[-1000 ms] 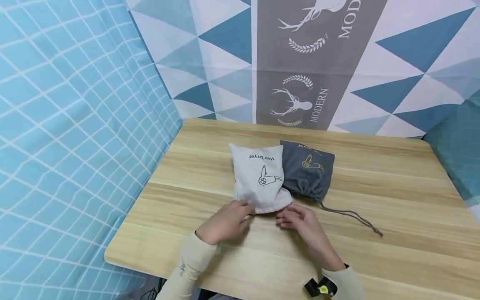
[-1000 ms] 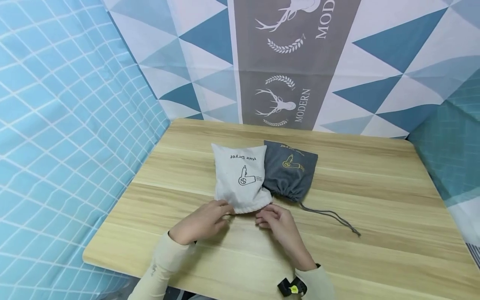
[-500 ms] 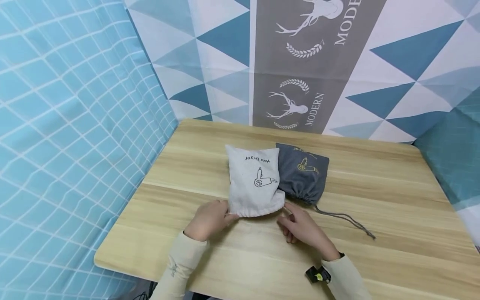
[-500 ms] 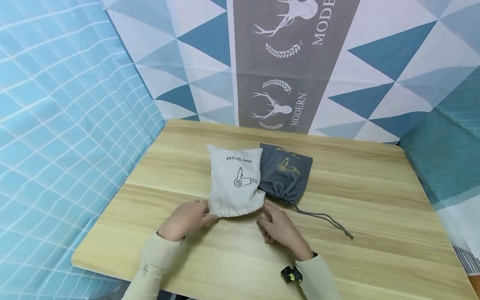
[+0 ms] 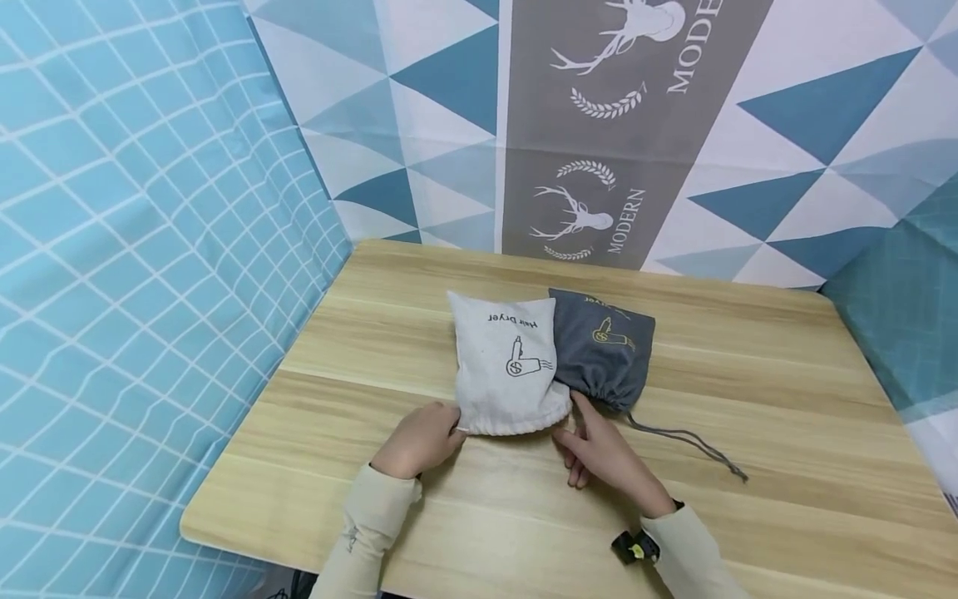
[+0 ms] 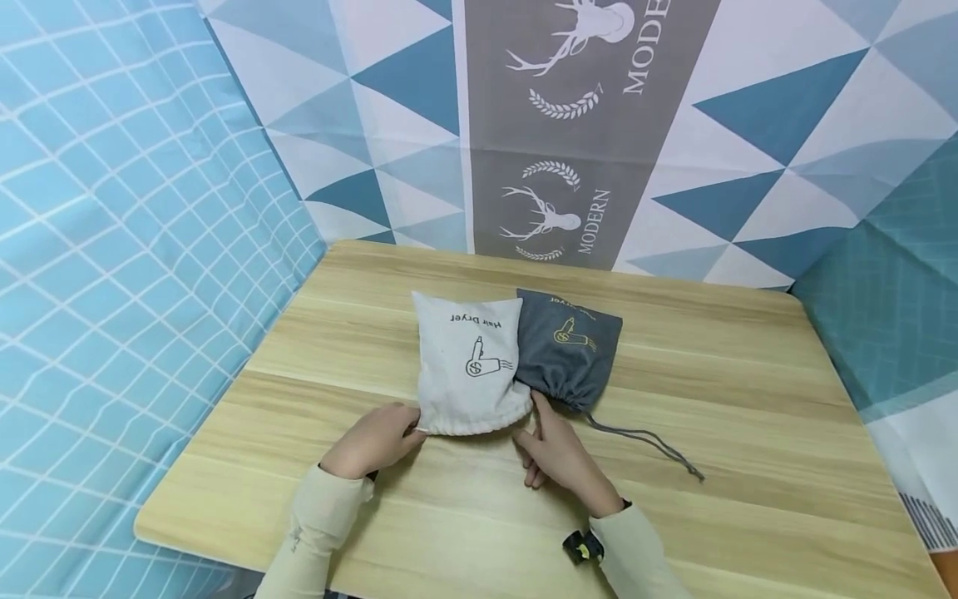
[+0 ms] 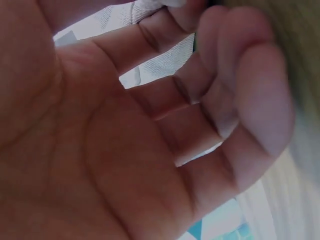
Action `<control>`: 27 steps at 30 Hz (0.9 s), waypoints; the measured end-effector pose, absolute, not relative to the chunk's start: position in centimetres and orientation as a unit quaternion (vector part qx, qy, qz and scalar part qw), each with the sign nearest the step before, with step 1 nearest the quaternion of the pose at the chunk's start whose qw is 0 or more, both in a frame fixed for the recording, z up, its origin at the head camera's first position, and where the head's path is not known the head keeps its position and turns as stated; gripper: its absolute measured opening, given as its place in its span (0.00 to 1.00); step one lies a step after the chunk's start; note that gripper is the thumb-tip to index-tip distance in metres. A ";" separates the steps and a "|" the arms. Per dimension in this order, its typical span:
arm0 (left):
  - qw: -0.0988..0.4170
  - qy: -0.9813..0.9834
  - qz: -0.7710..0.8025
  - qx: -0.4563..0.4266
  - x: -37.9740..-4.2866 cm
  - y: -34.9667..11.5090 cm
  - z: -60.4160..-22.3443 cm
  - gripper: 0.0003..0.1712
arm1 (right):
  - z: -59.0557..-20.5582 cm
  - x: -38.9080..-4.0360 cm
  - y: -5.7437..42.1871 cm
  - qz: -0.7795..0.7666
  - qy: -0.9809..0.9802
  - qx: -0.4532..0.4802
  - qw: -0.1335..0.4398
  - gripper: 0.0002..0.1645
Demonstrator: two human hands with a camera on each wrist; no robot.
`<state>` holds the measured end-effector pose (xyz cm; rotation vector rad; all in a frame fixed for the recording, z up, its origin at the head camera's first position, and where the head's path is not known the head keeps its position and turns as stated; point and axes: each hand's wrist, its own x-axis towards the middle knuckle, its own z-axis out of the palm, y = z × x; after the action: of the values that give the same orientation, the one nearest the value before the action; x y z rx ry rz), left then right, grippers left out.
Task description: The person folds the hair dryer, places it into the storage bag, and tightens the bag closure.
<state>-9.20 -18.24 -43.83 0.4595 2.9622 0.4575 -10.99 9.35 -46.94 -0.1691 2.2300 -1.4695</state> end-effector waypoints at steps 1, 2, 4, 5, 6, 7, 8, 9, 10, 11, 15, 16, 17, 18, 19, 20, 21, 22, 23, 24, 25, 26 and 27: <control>0.054 0.975 0.155 0.151 -9.3 -18.3 -44.0 0.14 | -46.9 -10.9 9.3 -0.529 0.816 -0.064 0.225 0.41; 0.055 0.975 0.157 0.150 -9.3 -18.4 -44.1 0.15 | -46.8 -10.8 9.2 -0.521 0.823 -0.064 0.217 0.38; 0.056 0.974 0.160 0.153 -9.5 -18.4 -44.3 0.15 | -46.6 -10.5 9.2 -0.493 0.847 -0.059 0.190 0.33; 0.056 0.973 0.159 0.155 -9.5 -18.4 -44.4 0.14 | -46.4 -10.3 9.2 -0.475 0.861 -0.054 0.175 0.31; 0.055 0.973 0.159 0.157 -9.6 -18.4 -44.5 0.14 | -46.2 -10.2 9.2 -0.456 0.874 -0.053 0.161 0.31; 0.054 0.973 0.159 0.159 -9.6 -18.4 -44.5 0.14 | -46.1 -10.1 9.2 -0.440 0.884 -0.054 0.149 0.30; 0.053 0.973 0.158 0.160 -9.6 -18.4 -44.5 0.14 | -46.1 -10.2 9.2 -0.427 0.891 -0.059 0.143 0.31; 0.052 0.973 0.157 0.160 -9.6 -18.4 -44.6 0.14 | -46.1 -10.3 9.2 -0.419 0.894 -0.069 0.141 0.32; 0.052 0.973 0.158 0.158 -9.6 -18.4 -44.6 0.14 | -46.1 -10.5 9.2 -0.417 0.894 -0.080 0.145 0.33; 0.051 0.974 0.158 0.155 -9.6 -18.5 -44.6 0.15 | -46.2 -10.8 9.3 -0.424 0.888 -0.095 0.152 0.34; 0.054 0.973 0.167 0.150 -9.7 -19.0 -44.7 0.16 | -47.3 -12.2 9.6 -0.524 0.805 -0.155 0.230 0.35; 0.056 0.972 0.169 0.151 -9.6 -19.1 -44.7 0.16 | -47.5 -12.5 9.6 -0.551 0.776 -0.167 0.257 0.34; 0.058 0.972 0.171 0.152 -9.6 -19.2 -44.8 0.16 | -47.8 -12.8 9.7 -0.575 0.746 -0.176 0.286 0.33; 0.060 0.971 0.173 0.154 -9.6 -19.3 -44.9 0.16 | -48.0 -13.0 9.7 -0.593 0.719 -0.183 0.315 0.31; 0.062 0.970 0.175 0.155 -9.6 -19.4 -45.0 0.17 | -48.2 -13.2 9.7 -0.603 0.698 -0.189 0.337 0.28; 0.064 0.970 0.176 0.156 -9.6 -19.5 -45.1 0.17 | -48.4 -13.3 9.6 -0.604 0.687 -0.197 0.353 0.25; 0.065 0.969 0.177 0.157 -9.6 -19.5 -45.1 0.17 | -48.4 -13.4 9.4 -0.600 0.684 -0.203 0.362 0.22; 0.066 0.969 0.179 0.159 -9.6 -19.6 -45.2 0.17 | -48.4 -13.4 9.3 -0.593 0.687 -0.207 0.365 0.20; 0.065 0.968 0.181 0.161 -9.6 -19.7 -45.2 0.18 | -48.4 -13.5 9.1 -0.586 0.693 -0.210 0.364 0.19; 0.063 0.968 0.183 0.162 -9.7 -19.7 -45.3 0.18 | -48.3 -13.5 9.0 -0.579 0.700 -0.212 0.361 0.19; 0.064 0.966 0.188 0.164 -9.8 -19.8 -45.3 0.17 | -48.2 -13.6 8.9 -0.572 0.706 -0.215 0.358 0.20; 0.065 0.965 0.193 0.166 -9.9 -19.9 -45.3 0.17 | -48.1 -13.6 8.8 -0.566 0.713 -0.217 0.352 0.21; 0.069 0.963 0.201 0.168 -10.0 -20.0 -45.3 0.17 | -47.9 -13.6 8.9 -0.563 0.718 -0.219 0.348 0.21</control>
<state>-10.03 -19.97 -45.27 0.5051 2.8974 0.6042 -13.65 8.87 -47.91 -0.5667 1.8609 -1.4591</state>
